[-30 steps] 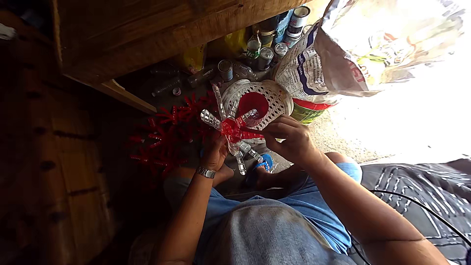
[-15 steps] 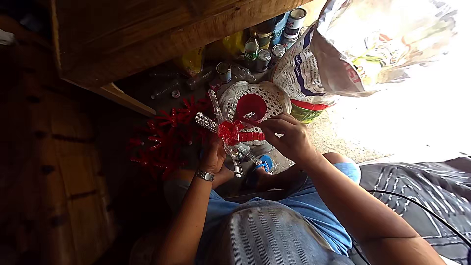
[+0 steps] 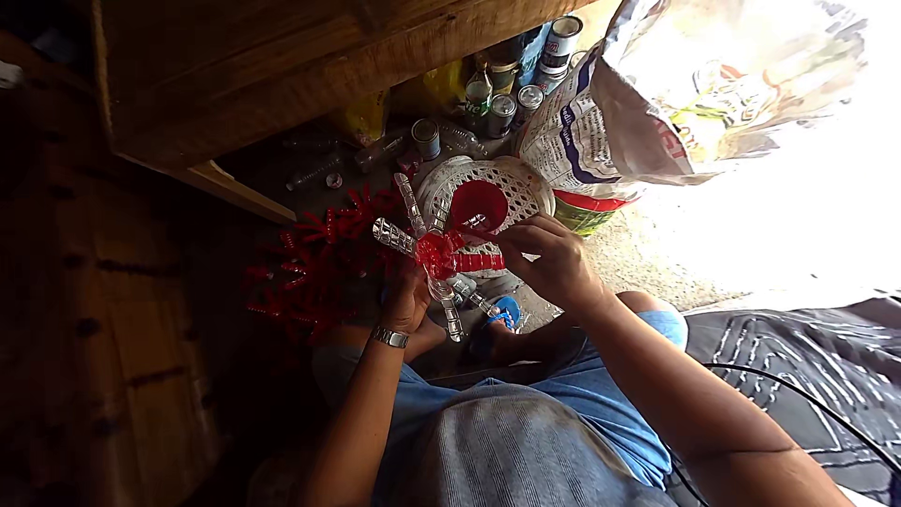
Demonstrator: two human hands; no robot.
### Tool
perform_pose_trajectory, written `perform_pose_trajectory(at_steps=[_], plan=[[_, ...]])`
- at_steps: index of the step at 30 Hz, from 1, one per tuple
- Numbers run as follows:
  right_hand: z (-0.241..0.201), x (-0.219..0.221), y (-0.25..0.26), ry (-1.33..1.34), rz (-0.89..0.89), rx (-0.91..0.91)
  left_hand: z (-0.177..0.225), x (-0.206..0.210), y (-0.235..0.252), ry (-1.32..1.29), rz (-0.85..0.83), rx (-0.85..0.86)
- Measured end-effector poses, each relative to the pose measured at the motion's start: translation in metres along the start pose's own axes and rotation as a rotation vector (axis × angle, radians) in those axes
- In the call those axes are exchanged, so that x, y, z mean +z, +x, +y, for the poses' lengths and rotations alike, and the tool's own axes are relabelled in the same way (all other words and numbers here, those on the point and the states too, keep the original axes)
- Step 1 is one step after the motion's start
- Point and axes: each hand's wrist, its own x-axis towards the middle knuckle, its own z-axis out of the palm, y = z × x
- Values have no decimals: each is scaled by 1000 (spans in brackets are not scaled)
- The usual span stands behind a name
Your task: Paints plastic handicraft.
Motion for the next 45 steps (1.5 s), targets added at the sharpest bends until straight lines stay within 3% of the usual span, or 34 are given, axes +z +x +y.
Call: perform_pose_trajectory(at_steps=[45], plan=[[-3,-9,-4,46,-3,13,4,3,-1,2,7,13]])
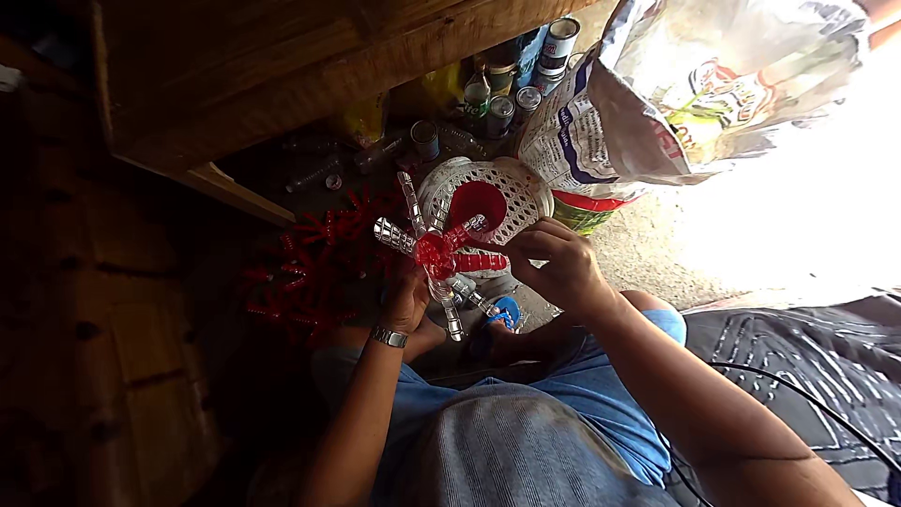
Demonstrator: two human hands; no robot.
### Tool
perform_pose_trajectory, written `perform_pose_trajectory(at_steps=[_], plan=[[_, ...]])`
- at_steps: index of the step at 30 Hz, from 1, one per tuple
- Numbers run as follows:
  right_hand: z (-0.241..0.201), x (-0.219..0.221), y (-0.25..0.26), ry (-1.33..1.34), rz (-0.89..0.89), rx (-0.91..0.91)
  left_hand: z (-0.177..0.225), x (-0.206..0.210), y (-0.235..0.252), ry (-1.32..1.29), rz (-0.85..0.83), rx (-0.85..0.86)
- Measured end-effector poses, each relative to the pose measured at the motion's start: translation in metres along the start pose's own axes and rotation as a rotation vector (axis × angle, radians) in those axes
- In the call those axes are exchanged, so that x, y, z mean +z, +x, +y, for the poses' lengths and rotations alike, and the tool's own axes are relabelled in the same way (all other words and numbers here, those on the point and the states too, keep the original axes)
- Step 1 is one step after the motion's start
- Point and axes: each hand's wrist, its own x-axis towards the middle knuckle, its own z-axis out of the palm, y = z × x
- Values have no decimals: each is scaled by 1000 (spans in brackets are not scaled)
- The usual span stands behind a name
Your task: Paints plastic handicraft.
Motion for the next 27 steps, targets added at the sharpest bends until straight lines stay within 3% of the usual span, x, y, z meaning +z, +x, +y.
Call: perform_pose_trajectory(at_steps=[27], plan=[[5,3,0,-13,37,54,-2,-2,0,-5,15,-21]])
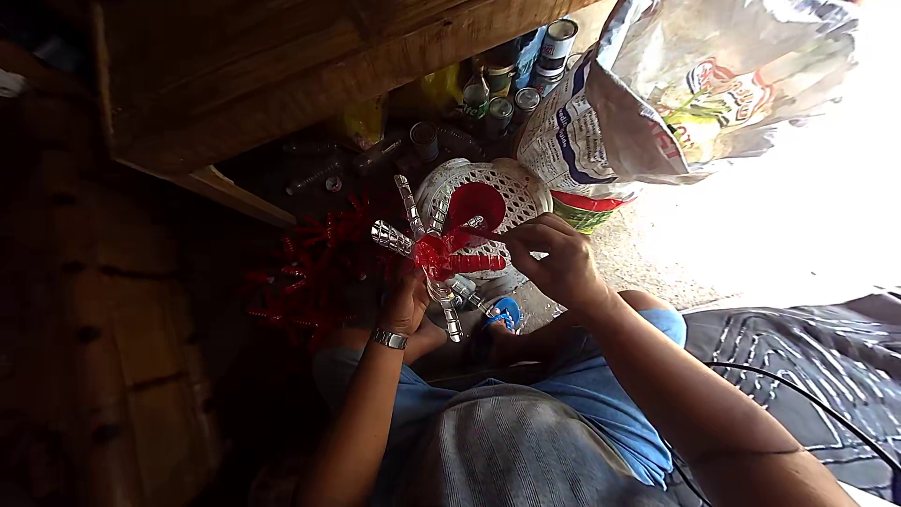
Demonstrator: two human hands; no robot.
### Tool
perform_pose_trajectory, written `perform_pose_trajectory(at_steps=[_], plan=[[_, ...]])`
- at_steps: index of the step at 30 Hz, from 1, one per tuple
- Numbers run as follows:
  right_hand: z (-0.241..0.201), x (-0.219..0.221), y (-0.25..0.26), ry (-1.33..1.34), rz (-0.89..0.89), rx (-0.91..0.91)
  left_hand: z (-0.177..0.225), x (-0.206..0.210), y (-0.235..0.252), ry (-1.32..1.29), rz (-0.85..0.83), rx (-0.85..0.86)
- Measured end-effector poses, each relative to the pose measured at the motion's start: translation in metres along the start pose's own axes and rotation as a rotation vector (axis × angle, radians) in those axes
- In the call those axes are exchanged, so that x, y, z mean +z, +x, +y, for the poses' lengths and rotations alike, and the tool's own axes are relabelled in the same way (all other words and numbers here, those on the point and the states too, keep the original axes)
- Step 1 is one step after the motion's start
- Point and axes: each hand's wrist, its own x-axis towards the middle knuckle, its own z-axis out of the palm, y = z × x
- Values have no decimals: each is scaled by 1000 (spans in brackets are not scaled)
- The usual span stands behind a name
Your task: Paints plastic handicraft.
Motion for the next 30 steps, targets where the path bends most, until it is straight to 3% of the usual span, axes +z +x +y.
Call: perform_pose_trajectory(at_steps=[24,30], plan=[[2,-5,12,-11,-28,60,1,1,0,1,-31,25],[1,-20,15,48,65,96,1,-2,-1,-20,-21,32]])
